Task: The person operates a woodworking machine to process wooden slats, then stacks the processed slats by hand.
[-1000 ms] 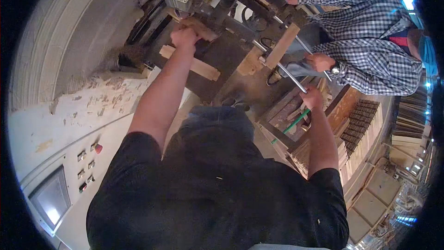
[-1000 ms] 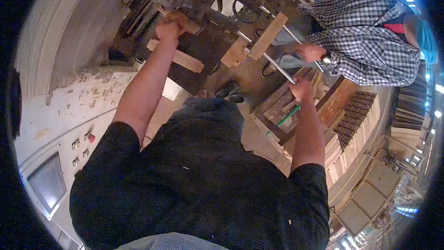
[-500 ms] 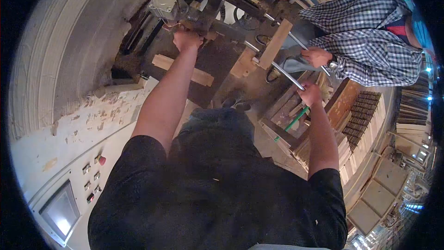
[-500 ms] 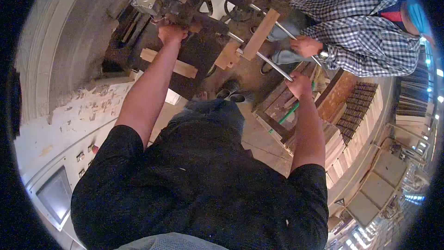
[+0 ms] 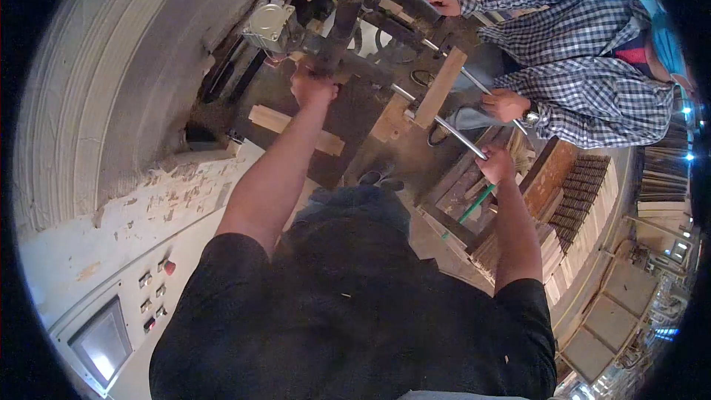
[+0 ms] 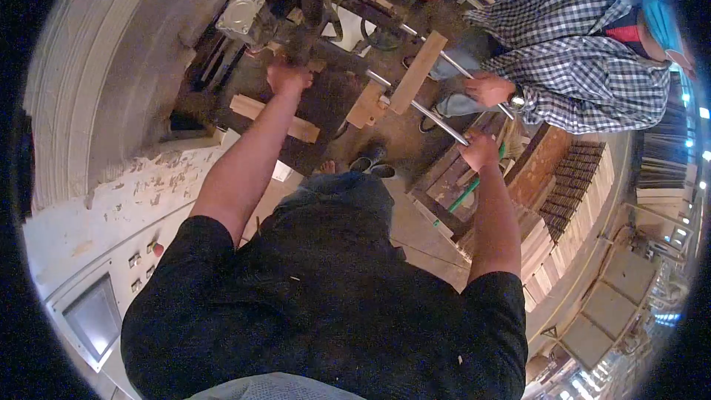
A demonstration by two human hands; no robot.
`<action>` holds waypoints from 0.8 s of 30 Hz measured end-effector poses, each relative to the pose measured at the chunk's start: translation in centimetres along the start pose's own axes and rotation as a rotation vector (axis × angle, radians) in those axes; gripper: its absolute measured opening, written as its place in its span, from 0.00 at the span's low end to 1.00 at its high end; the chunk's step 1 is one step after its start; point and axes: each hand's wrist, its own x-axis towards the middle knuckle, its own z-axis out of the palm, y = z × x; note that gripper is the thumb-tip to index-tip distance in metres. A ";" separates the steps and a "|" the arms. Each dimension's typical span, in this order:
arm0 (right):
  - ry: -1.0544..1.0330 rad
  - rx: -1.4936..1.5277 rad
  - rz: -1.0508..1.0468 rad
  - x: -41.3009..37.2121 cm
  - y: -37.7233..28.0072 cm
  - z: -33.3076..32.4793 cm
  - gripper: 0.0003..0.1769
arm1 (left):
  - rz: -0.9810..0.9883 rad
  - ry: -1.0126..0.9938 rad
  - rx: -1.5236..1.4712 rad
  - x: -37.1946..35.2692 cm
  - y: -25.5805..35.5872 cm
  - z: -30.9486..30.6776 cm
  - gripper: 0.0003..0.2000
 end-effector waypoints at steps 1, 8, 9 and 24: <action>0.004 0.002 0.004 0.1 0.3 0.2 0.18 | -0.032 -0.036 -0.196 -0.5 -0.4 0.5 0.11; 0.010 0.025 -0.001 -0.1 -0.1 0.1 0.19 | 0.002 -0.156 -0.427 -0.8 -1.7 0.4 0.17; 0.007 0.022 -0.012 -0.4 -0.6 -0.3 0.18 | 0.006 -0.159 -0.429 -0.8 -1.6 0.4 0.17; 0.043 -0.099 -0.049 -0.3 -0.5 -0.3 0.21 | 0.103 -0.077 -0.301 -1.4 -1.1 0.7 0.13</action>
